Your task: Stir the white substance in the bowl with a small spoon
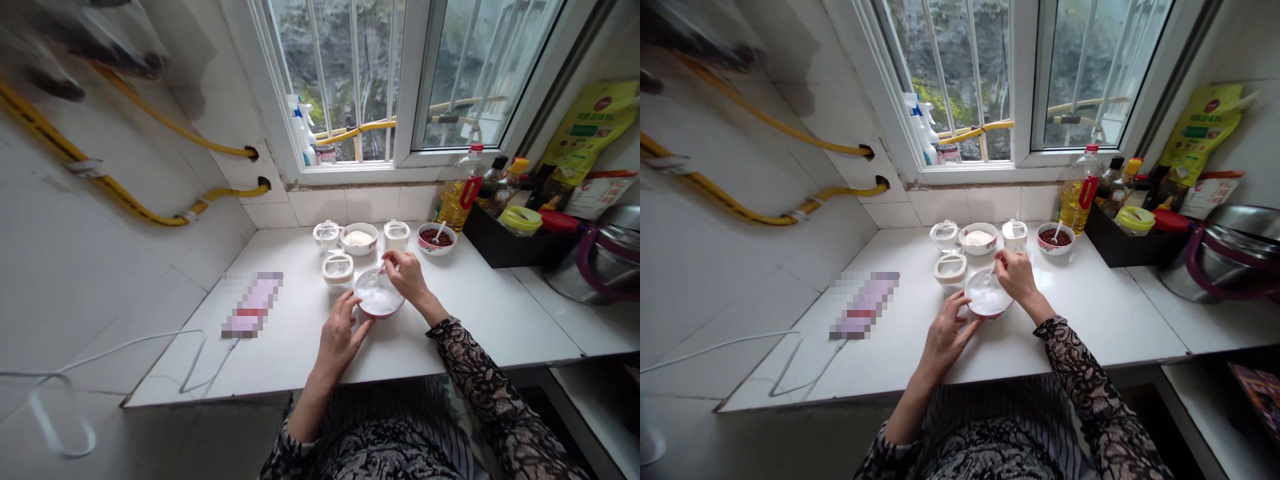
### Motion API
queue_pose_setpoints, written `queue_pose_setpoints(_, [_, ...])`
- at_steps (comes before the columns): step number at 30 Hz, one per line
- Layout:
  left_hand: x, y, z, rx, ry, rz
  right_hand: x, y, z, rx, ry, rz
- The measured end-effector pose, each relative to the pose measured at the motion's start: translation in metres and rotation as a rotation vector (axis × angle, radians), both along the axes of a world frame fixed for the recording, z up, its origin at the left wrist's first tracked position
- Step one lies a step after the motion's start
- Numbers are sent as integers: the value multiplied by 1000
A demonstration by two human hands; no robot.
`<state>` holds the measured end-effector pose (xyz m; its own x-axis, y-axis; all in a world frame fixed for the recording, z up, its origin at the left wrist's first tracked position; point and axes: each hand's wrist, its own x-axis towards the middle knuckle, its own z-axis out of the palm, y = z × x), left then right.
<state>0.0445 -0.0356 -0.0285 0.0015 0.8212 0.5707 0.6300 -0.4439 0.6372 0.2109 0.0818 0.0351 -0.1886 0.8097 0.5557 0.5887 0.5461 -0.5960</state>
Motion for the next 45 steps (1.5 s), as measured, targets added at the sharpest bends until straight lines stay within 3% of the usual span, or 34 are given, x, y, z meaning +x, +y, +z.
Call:
queue_pose_setpoints(9, [-1,0,0,3,14,-8,5,5,-2,-182,187,11])
queue_pose_setpoints(17, [0,0,0,8,11,16,2,0,-1,79,-61,4])
queue_pose_setpoints(25, [0,0,-1,-8,-6,10,3,-2,-1,95,-93,10])
queue_pose_setpoints(31, [0,0,-1,7,-1,0,-3,1,-6,-7,7,28])
queue_pose_setpoints(39, [0,0,-1,-11,-9,-2,3,10,-6,-408,509,63])
queue_pose_setpoints(45, [0,1,-2,-1,1,-3,5,13,-2,-514,715,152])
